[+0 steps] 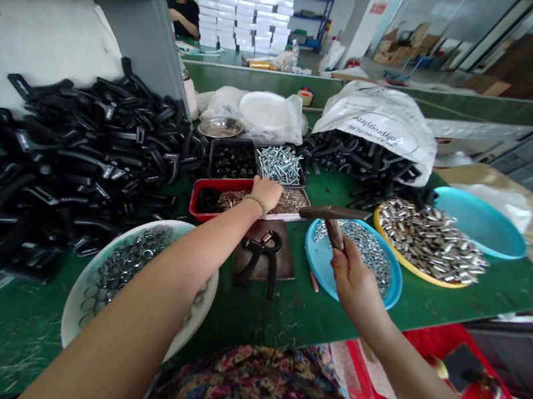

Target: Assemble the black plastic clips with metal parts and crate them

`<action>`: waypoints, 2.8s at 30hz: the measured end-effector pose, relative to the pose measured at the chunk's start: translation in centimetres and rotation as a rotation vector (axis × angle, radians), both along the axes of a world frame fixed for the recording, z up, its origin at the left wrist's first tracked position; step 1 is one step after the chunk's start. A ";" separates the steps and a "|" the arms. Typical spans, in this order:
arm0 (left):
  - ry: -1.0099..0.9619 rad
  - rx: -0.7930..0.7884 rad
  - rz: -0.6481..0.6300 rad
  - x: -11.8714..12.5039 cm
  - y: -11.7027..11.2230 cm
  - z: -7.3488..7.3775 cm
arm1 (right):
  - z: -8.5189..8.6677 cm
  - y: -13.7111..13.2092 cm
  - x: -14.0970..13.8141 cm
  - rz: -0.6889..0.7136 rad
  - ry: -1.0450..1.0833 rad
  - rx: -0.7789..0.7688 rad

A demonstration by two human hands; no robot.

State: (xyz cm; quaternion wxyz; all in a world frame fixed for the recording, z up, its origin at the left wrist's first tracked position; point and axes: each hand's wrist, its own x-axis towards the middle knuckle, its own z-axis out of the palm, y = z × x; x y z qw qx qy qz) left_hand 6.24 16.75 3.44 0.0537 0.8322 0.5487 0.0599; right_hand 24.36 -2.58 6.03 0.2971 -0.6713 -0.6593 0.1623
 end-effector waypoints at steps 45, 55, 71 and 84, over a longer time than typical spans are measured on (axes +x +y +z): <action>-0.854 -0.305 0.139 -4.4 -13.8 -3.2 | -5.2 -1.6 0.4 0.103 0.201 -0.117; -0.328 0.098 -0.132 -4.3 -14.3 -3.9 | -5.2 -1.5 0.2 0.117 0.212 -0.127; -0.097 0.075 -0.266 -4.6 -15.1 -3.6 | -5.0 -1.6 -0.3 0.128 0.155 -0.143; -0.230 -0.017 -0.100 -7.5 -20.9 -4.0 | -0.9 -0.7 -3.1 0.341 -0.230 -0.248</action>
